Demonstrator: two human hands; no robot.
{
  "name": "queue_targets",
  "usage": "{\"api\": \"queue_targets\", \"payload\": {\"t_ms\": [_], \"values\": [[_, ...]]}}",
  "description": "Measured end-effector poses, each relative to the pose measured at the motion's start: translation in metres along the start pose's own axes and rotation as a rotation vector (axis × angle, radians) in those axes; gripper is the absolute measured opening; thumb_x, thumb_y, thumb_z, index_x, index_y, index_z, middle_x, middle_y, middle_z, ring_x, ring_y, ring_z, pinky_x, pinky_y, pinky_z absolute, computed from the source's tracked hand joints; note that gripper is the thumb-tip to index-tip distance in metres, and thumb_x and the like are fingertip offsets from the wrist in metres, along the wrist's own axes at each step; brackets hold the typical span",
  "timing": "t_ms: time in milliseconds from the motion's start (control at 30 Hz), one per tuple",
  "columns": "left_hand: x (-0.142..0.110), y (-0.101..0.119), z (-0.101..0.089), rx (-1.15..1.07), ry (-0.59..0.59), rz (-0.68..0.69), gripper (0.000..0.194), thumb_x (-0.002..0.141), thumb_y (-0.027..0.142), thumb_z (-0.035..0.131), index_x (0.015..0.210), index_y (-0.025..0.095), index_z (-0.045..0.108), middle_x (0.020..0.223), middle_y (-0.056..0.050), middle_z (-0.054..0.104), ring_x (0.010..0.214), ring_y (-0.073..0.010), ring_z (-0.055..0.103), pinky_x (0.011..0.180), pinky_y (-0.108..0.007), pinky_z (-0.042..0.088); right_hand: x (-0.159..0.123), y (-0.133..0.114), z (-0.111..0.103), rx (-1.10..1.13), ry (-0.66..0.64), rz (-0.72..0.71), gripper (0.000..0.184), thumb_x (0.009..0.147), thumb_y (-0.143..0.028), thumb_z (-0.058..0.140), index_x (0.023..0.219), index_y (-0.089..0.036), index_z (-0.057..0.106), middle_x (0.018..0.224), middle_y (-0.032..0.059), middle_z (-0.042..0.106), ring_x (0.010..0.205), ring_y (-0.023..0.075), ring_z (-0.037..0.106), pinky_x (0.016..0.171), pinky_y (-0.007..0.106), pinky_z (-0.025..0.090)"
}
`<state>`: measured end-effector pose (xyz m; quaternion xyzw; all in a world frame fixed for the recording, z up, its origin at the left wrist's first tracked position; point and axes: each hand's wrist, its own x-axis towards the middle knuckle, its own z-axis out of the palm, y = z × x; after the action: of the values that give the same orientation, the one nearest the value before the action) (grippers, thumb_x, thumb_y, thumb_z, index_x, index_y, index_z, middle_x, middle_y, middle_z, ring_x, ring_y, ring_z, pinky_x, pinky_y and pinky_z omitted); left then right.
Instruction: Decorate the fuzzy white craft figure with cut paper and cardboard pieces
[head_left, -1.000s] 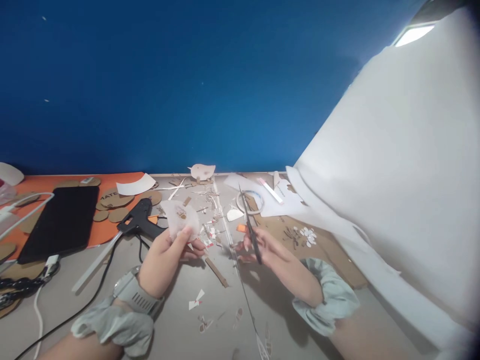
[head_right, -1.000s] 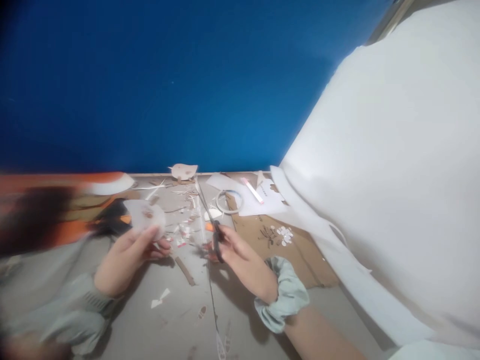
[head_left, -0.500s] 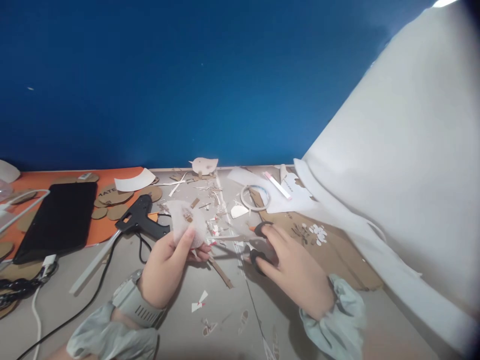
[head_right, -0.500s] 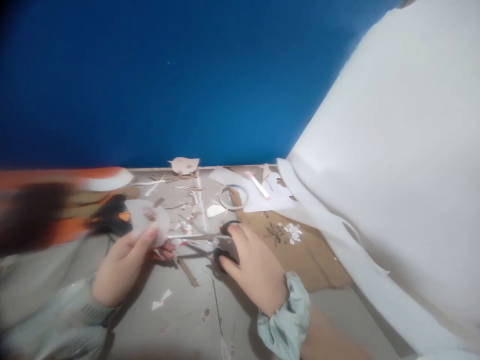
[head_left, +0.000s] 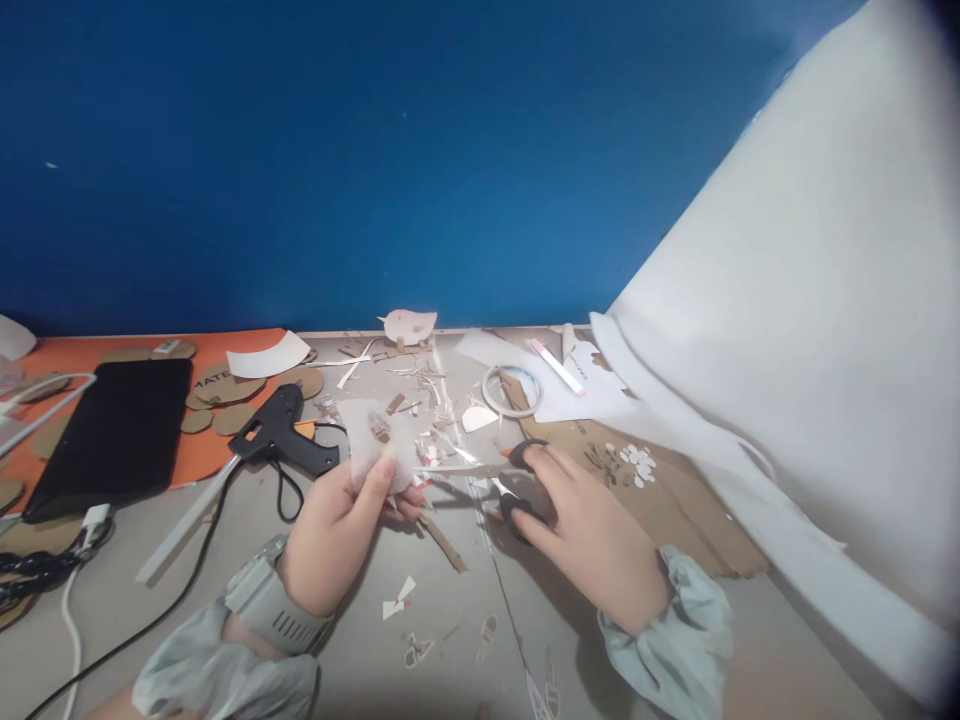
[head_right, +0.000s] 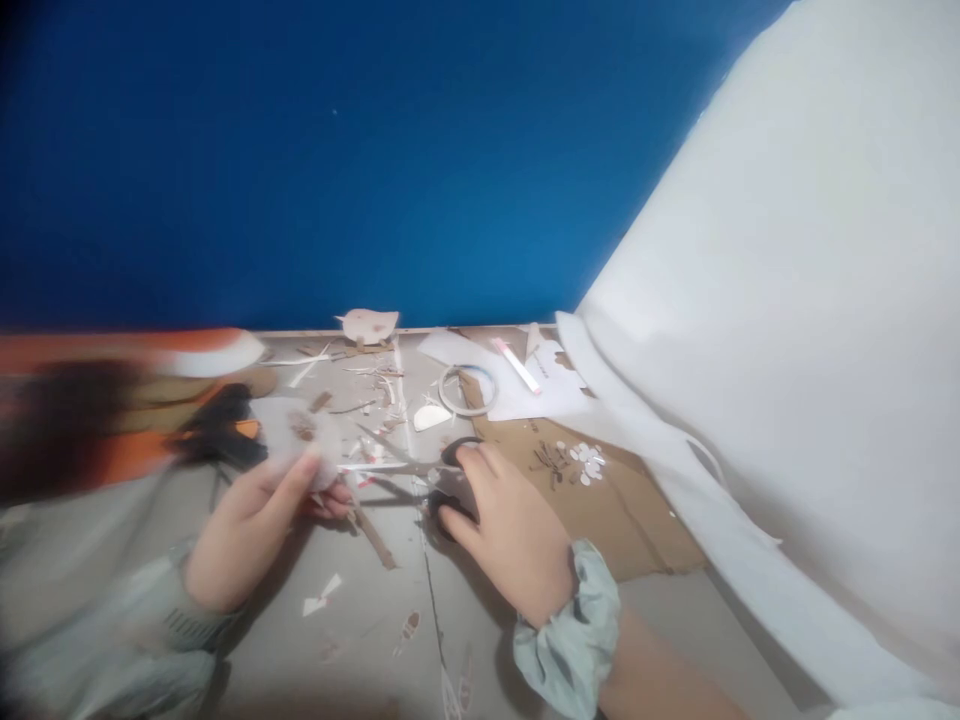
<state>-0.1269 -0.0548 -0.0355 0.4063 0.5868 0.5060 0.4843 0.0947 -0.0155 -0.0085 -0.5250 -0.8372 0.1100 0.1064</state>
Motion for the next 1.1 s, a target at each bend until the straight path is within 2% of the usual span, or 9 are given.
{"api": "queue_targets", "payload": {"t_ms": [200,533,900,1100], "values": [[-0.0025,-0.0023,0.0005,0.069,-0.054,0.039,0.031,0.084,0.041,0.053,0.076,0.014,0.065,0.071,-0.006,0.07,0.066,-0.0179,0.067,0.066,-0.028,0.055,0.0015,0.0034,0.0021,-0.031,0.022,-0.01,0.029,0.081,-0.023,0.052,0.109,-0.021,0.046,0.111,0.0055,0.055,0.096,0.0235,0.056,0.076,0.034,0.046],[-0.0017,0.002,0.005,0.184,-0.082,0.051,0.03,0.085,0.04,0.051,0.072,0.015,0.061,0.068,-0.005,0.067,0.066,-0.0171,0.066,0.067,-0.027,0.054,0.0017,0.0043,-0.0031,-0.041,0.06,-0.027,0.026,0.081,-0.019,0.052,0.106,-0.023,0.047,0.107,0.0036,0.054,0.097,0.0224,0.053,0.077,0.033,0.044],[-0.002,0.0024,0.0013,0.264,-0.104,0.075,0.032,0.088,0.04,0.047,0.071,0.016,0.061,0.065,-0.003,0.066,0.064,-0.0156,0.064,0.068,-0.026,0.051,0.0042,0.0071,-0.002,-0.027,0.059,-0.027,0.029,0.079,-0.018,0.054,0.107,-0.023,0.047,0.106,0.0029,0.054,0.098,0.0222,0.052,0.077,0.033,0.044],[-0.0016,0.005,0.0028,0.248,-0.102,0.072,0.034,0.088,0.041,0.046,0.069,0.016,0.06,0.063,-0.003,0.066,0.063,-0.0156,0.064,0.067,-0.026,0.051,0.003,0.008,-0.0023,-0.032,0.078,-0.044,0.029,0.079,-0.018,0.054,0.107,-0.023,0.048,0.106,0.0034,0.054,0.096,0.0227,0.052,0.076,0.034,0.045]]}}
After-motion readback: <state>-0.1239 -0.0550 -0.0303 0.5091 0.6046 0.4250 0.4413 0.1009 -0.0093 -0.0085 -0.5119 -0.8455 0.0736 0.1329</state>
